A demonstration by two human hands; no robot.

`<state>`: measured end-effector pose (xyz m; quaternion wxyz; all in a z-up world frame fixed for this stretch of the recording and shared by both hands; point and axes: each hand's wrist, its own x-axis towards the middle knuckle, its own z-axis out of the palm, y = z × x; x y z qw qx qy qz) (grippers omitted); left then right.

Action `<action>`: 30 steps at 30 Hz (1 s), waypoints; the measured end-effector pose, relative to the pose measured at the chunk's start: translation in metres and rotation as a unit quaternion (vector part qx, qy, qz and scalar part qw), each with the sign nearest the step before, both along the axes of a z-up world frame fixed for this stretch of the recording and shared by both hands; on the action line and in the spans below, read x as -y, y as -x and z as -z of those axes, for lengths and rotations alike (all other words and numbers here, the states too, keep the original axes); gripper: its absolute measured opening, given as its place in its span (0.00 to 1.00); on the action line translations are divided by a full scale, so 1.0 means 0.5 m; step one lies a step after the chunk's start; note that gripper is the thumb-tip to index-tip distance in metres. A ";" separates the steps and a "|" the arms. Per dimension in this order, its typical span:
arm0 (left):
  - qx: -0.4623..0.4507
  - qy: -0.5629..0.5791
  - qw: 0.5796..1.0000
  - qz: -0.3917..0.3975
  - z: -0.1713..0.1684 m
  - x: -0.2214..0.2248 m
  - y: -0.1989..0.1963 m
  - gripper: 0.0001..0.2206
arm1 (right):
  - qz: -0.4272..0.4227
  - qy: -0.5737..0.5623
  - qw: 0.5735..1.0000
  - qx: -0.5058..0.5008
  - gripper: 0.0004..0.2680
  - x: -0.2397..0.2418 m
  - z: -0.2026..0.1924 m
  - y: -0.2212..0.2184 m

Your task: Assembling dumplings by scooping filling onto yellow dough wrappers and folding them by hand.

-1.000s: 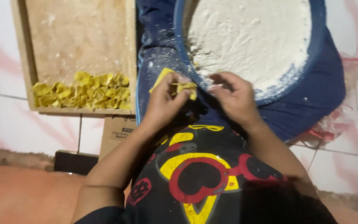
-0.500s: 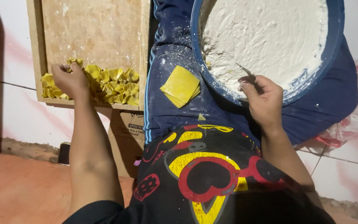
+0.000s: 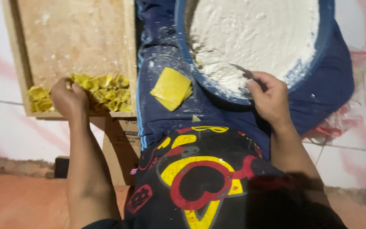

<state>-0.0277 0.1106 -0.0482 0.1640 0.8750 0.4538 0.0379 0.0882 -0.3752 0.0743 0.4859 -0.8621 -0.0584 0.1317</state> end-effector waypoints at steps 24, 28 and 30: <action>0.202 0.106 0.773 0.592 -0.184 0.329 -0.082 0.01 | -0.241 0.535 0.790 0.180 0.07 0.146 0.027 -0.092; 0.208 0.140 0.787 0.564 -0.154 0.319 -0.088 0.01 | -0.248 0.543 0.772 0.218 0.07 0.160 0.058 -0.099; 0.188 0.285 0.796 0.500 -0.147 0.310 -0.091 0.04 | -0.254 0.543 0.793 0.106 0.04 0.142 0.057 -0.106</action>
